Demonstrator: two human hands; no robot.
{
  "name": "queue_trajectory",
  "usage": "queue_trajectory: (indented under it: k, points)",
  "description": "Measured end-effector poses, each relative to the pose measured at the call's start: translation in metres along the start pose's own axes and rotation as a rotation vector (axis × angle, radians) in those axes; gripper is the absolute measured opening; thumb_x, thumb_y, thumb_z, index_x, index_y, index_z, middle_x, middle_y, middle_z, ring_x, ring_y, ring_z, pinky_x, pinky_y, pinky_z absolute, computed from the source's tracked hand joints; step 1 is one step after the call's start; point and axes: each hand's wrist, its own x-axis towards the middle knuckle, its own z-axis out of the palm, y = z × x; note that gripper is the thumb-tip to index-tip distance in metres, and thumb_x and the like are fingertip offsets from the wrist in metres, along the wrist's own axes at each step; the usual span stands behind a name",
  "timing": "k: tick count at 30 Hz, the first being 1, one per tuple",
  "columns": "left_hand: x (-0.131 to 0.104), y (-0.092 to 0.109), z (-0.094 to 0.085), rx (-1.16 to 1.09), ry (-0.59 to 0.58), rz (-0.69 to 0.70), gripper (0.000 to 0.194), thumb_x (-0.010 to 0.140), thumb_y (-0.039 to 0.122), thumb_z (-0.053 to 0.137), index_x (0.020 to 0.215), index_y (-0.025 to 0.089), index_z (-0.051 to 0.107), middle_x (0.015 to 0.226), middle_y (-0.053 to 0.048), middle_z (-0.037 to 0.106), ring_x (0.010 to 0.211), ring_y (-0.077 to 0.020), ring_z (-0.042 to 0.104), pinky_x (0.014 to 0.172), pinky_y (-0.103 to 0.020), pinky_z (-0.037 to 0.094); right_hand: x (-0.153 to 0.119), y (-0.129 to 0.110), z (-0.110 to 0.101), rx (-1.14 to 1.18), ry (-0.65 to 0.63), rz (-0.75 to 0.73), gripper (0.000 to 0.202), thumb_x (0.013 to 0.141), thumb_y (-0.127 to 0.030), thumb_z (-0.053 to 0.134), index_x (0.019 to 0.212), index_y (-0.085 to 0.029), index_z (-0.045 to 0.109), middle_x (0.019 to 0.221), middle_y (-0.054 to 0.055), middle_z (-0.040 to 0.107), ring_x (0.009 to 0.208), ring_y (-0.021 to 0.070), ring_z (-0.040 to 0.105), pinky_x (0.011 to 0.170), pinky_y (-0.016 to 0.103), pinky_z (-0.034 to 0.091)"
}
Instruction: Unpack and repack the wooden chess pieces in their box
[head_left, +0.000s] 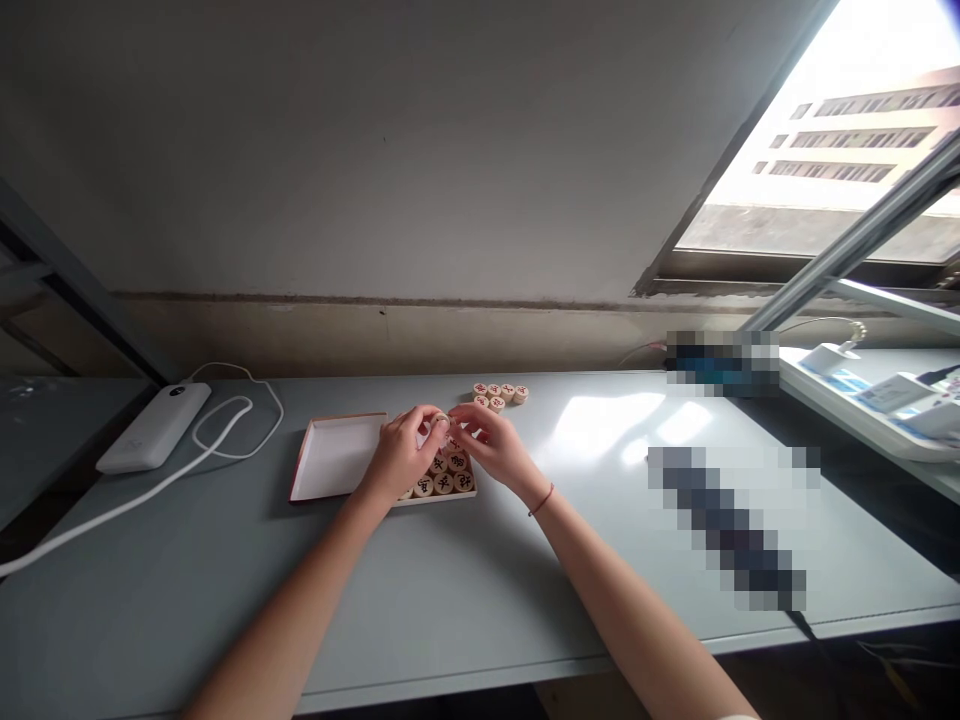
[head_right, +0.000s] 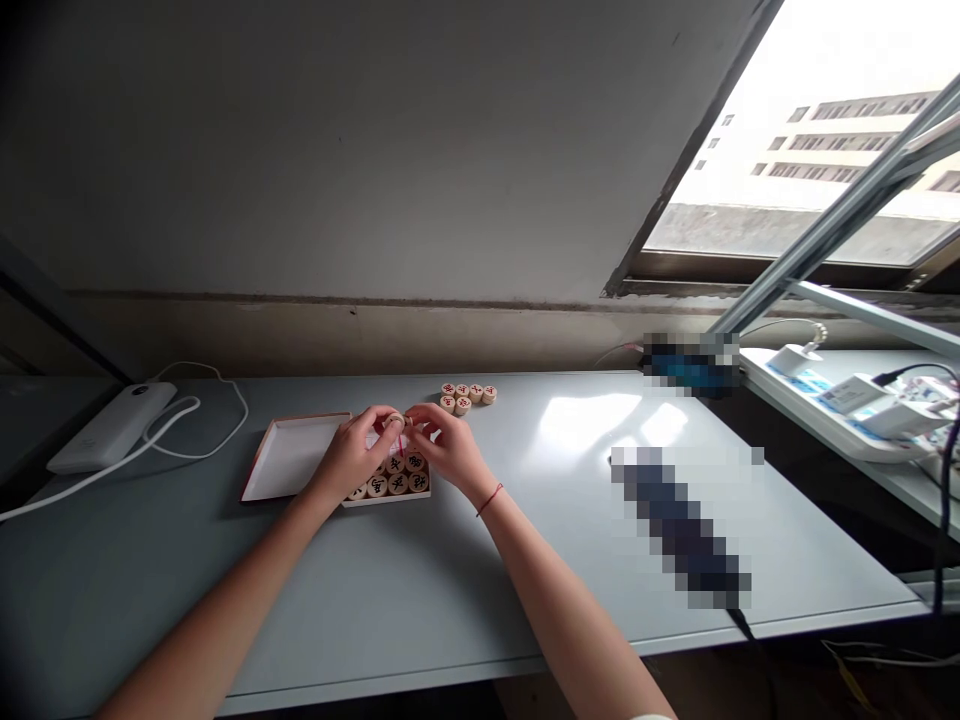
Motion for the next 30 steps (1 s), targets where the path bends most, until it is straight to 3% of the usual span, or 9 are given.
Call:
queue_trajectory:
  k: [3,7,12,16,18,20,23,26,30]
  points:
    - [-0.001,0.001,0.002,-0.057,0.039,-0.008,0.016,0.089,0.034,0.049,0.094,0.022,0.058,0.096,-0.003,0.069,0.088,-0.0175,0.063,0.082,-0.029,0.048,0.005,0.008,-0.014,0.054,0.107,0.040,0.024,0.080,-0.039,0.057,0.092,-0.019,0.062,0.088,0.006,0.068,0.077,0.0166,0.063,0.063,0.026,0.050]
    - [-0.001,-0.002,0.004,-0.118,0.089,-0.045,0.017,0.089,0.031,0.049,0.099,0.022,0.059,0.096,-0.003,0.069,0.083,-0.0154,0.063,0.080,-0.028,0.050,0.009,0.030,-0.052,-0.159,0.356,0.309,0.024,0.076,-0.040,0.057,0.087,-0.020,0.063,0.080,0.006,0.070,0.073,0.0186,0.064,0.062,0.028,0.047]
    - [-0.001,-0.008,0.007,-0.138,0.102,-0.047,0.022,0.085,0.020,0.051,0.106,0.021,0.060,0.102,-0.004,0.066,0.081,-0.0133,0.063,0.080,-0.027,0.051,0.008,0.052,-0.073,-0.438,0.330,0.505,0.017,0.078,-0.035,0.055,0.081,-0.020,0.061,0.077,0.005,0.069,0.065,0.0176,0.061,0.057,0.027,0.041]
    - [-0.003,-0.007,0.010,-0.055,0.093,-0.024,0.026,0.084,0.019,0.054,0.110,0.022,0.059,0.102,-0.003,0.065,0.085,-0.0154,0.063,0.082,-0.029,0.051,0.008,0.040,-0.058,-0.461,0.391,0.374,0.023,0.081,-0.042,0.055,0.079,-0.020,0.059,0.074,0.004,0.066,0.064,0.0165,0.059,0.059,0.027,0.042]
    - [-0.004,-0.005,0.011,0.003,0.084,0.025,0.025,0.085,0.023,0.056,0.110,0.023,0.059,0.104,-0.004,0.065,0.091,-0.0179,0.063,0.083,-0.030,0.051,0.006,0.024,-0.044,-0.308,0.300,0.219,0.029,0.082,-0.048,0.055,0.087,-0.020,0.060,0.078,0.004,0.066,0.066,0.0155,0.060,0.059,0.026,0.044]
    - [-0.006,-0.002,0.011,0.046,0.068,0.082,0.024,0.087,0.024,0.056,0.111,0.023,0.059,0.104,-0.005,0.066,0.093,-0.0192,0.063,0.083,-0.031,0.050,0.002,0.006,-0.027,-0.170,0.114,0.050,0.032,0.082,-0.049,0.057,0.096,-0.020,0.059,0.085,0.005,0.067,0.072,0.0152,0.061,0.059,0.025,0.046]
    - [-0.007,0.001,0.012,0.081,0.061,0.139,0.025,0.087,0.017,0.055,0.111,0.022,0.059,0.100,-0.005,0.066,0.091,-0.0188,0.063,0.082,-0.030,0.050,-0.002,-0.014,-0.007,-0.194,0.010,-0.082,0.023,0.080,-0.042,0.061,0.091,-0.021,0.060,0.084,0.004,0.066,0.072,0.0144,0.060,0.059,0.025,0.047]
    - [-0.008,0.001,0.014,0.114,0.052,0.157,0.028,0.087,0.018,0.057,0.114,0.023,0.058,0.103,-0.005,0.065,0.094,-0.0193,0.062,0.085,-0.032,0.049,-0.002,-0.012,-0.008,-0.256,0.091,-0.076,0.016,0.081,-0.037,0.058,0.086,-0.022,0.059,0.081,0.003,0.066,0.070,0.0144,0.060,0.063,0.026,0.049]
    - [-0.009,-0.002,0.017,0.193,-0.019,0.164,0.029,0.087,0.029,0.059,0.116,0.023,0.058,0.103,-0.005,0.065,0.096,-0.0217,0.060,0.089,-0.036,0.047,0.004,0.016,-0.040,-0.469,0.315,0.113,0.012,0.079,-0.031,0.055,0.085,-0.022,0.059,0.087,0.003,0.067,0.068,0.0153,0.060,0.063,0.027,0.045]
